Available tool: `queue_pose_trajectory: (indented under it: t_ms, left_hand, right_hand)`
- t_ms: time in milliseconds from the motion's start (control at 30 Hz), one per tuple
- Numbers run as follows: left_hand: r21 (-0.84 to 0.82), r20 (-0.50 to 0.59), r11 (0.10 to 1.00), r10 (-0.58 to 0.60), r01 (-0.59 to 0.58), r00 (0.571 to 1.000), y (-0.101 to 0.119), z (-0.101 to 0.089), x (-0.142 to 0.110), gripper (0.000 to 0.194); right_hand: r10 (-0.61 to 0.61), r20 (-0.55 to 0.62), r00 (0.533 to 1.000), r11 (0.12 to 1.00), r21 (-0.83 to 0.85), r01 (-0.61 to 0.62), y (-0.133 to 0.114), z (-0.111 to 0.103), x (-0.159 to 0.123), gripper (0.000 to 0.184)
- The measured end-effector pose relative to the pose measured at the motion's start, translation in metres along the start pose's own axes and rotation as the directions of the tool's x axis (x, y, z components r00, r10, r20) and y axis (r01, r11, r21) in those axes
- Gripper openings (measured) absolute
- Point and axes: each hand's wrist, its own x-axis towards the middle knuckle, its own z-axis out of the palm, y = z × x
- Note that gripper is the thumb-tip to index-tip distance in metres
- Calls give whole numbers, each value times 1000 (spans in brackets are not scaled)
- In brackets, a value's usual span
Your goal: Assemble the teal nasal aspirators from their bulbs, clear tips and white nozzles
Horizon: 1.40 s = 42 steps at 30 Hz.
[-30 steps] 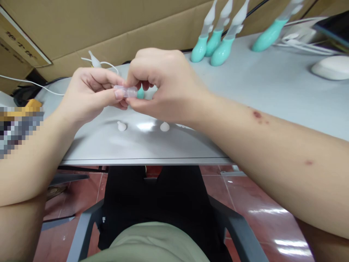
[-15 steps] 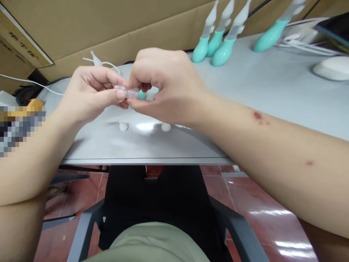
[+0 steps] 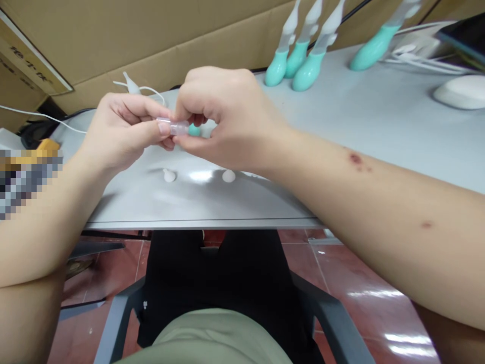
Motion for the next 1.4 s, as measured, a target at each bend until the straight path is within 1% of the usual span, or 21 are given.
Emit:
queue_pose_trajectory:
  t_ms: [67, 167, 233, 300, 367, 433, 500, 567, 633, 667, 733, 800, 867, 933, 967, 1033, 1133, 1167, 1233, 1267, 1400]
  left_hand:
    - [24, -2, 1000, 19, -19, 1000, 1, 2, 0, 16]
    - [76, -29, 996, 38, -36, 999, -1, 4, -1, 20]
    - [128, -44, 991, 38, -32, 998, -3, 6, -1, 31]
    - [153, -34, 988, 34, -28, 999, -6, 7, -1, 47]
    - [137, -32, 990, 38, -33, 999, -7, 7, -2, 59]
    - [141, -55, 988, 66, -58, 996, -8, 5, -1, 64]
    - [223, -75, 969, 124, -104, 989, -11, 1, -1, 64]
    - [371, -38, 913, 194, -167, 980, -17, -5, 0, 57]
    - [491, 45, 836, 257, -245, 965, -24, -10, 2, 49]
    - [526, 90, 801, 280, -284, 956, -28, -13, 2, 47]
    - [567, 156, 751, 305, -338, 940, -34, -17, 4, 49]
    - [603, 166, 726, 292, -331, 942, -40, -18, 6, 59]
    - [628, 130, 726, 255, -279, 958, -44, -18, 9, 70]
    - [631, 100, 743, 206, -222, 973, -50, -17, 12, 76]
    - [631, 96, 749, 183, -202, 978, -52, -16, 13, 75]
    - [635, 102, 750, 157, -186, 982, -58, -15, 16, 67]
    - [625, 112, 754, 171, -203, 979, -63, -15, 20, 39]
    - [612, 118, 762, 179, -213, 977, -63, -16, 20, 34]
    - [580, 132, 777, 208, -246, 969, -61, -17, 18, 33]
    - [563, 146, 782, 223, -266, 964, -59, -17, 17, 34]
    - [449, 212, 835, 247, -319, 946, -56, -18, 11, 41]
  right_hand:
    - [-7, 3, 1000, 1000, -7, 7, 1, 1, 2, 31]
    - [-35, -31, 999, 999, -39, 34, 2, 2, 1, 31]
    - [-37, -25, 999, 999, -37, 36, 2, 2, 0, 32]
    - [-25, -1, 1000, 999, -24, 25, 2, 0, -1, 28]
    - [21, 15, 1000, 999, -43, -21, 3, -5, -2, 16]
    - [75, 3, 997, 994, -74, -75, 5, -10, -1, 12]
    - [88, -35, 996, 993, -73, -90, 9, -15, 0, 12]
    - [71, -87, 994, 996, -42, -75, 13, -17, 1, 9]
    - [86, -117, 989, 996, -12, -88, 16, -17, 2, 9]
    - [98, -122, 988, 995, -2, -99, 18, -16, 2, 11]
    - [106, -118, 987, 994, 12, -106, 19, -13, 3, 8]
    - [87, -105, 991, 996, 34, -84, 20, -12, 4, 8]
    - [73, -90, 993, 996, 59, -68, 20, -11, 5, 10]
    - [78, -89, 993, 995, 71, -71, 20, -12, 6, 11]
    - [86, -91, 992, 994, 72, -79, 20, -12, 6, 13]
    - [94, -93, 991, 994, 72, -88, 21, -12, 5, 14]
    - [118, -88, 989, 992, 58, -113, 19, -12, 4, 9]
    - [137, -86, 987, 990, 55, -133, 18, -12, 3, 8]
    - [161, -90, 983, 985, 72, -155, 15, -13, 2, 6]
    - [171, -95, 981, 982, 93, -162, 13, -13, 1, 8]
    - [235, -95, 967, 960, 181, -215, 9, -13, 0, 25]
